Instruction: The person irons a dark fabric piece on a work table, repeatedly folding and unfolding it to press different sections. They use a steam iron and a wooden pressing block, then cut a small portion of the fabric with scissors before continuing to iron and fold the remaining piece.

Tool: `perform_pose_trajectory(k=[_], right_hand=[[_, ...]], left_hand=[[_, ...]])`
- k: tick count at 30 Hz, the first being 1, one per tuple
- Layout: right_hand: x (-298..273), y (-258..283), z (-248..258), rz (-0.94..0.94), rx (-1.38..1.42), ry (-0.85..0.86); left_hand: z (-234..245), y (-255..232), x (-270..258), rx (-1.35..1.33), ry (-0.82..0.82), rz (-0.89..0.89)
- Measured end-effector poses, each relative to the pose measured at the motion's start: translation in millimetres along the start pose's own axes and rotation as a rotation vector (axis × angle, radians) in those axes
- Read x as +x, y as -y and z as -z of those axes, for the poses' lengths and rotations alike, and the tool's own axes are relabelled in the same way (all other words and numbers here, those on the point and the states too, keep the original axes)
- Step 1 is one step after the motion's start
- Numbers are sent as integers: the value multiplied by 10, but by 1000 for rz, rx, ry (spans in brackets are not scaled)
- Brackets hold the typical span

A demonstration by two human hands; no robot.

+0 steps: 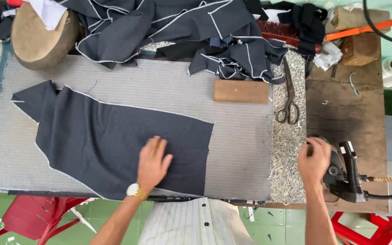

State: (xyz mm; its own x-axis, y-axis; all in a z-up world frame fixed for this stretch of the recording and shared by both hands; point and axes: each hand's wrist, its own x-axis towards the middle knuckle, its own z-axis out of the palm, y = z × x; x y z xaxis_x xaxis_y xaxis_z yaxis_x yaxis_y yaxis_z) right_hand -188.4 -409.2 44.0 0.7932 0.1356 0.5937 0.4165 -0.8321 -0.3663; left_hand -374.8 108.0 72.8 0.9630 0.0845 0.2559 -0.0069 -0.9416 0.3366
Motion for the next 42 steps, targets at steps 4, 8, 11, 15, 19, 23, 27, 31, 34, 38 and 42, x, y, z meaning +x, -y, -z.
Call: perform_pose_trajectory(k=[4, 8, 11, 15, 19, 23, 27, 31, 34, 38, 42], right_hand=[[272, 627, -394, -2, 92, 70], [405, 1539, -683, 151, 242, 166], [303, 2096, -946, 207, 374, 294], [130, 2520, -1220, 187, 375, 457], [165, 2830, -1312, 120, 324, 564], [102, 2835, -1507, 12, 140, 678], [2, 2596, -1790, -121, 107, 787], [53, 2729, -1688, -120, 136, 808], [-3, 2909, -1676, -143, 208, 902], [164, 3000, -1834, 139, 135, 561], [386, 2886, -1995, -252, 42, 990]], left_hand=[[-29, 344, -199, 162, -19, 182], [-151, 346, -281, 245, -27, 250], [-171, 370, -301, 216, 10, 293], [-232, 418, -304, 176, 42, 289], [-250, 434, -352, 162, 12, 293], [55, 382, -429, -15, -19, 268], [490, 339, -605, -476, -16, 497], [761, 468, -419, -852, 125, 959], [560, 604, -129, -1337, 86, 1098], [186, 511, 310, -1417, 174, 1105], [132, 351, 593, -1432, 256, 1113]])
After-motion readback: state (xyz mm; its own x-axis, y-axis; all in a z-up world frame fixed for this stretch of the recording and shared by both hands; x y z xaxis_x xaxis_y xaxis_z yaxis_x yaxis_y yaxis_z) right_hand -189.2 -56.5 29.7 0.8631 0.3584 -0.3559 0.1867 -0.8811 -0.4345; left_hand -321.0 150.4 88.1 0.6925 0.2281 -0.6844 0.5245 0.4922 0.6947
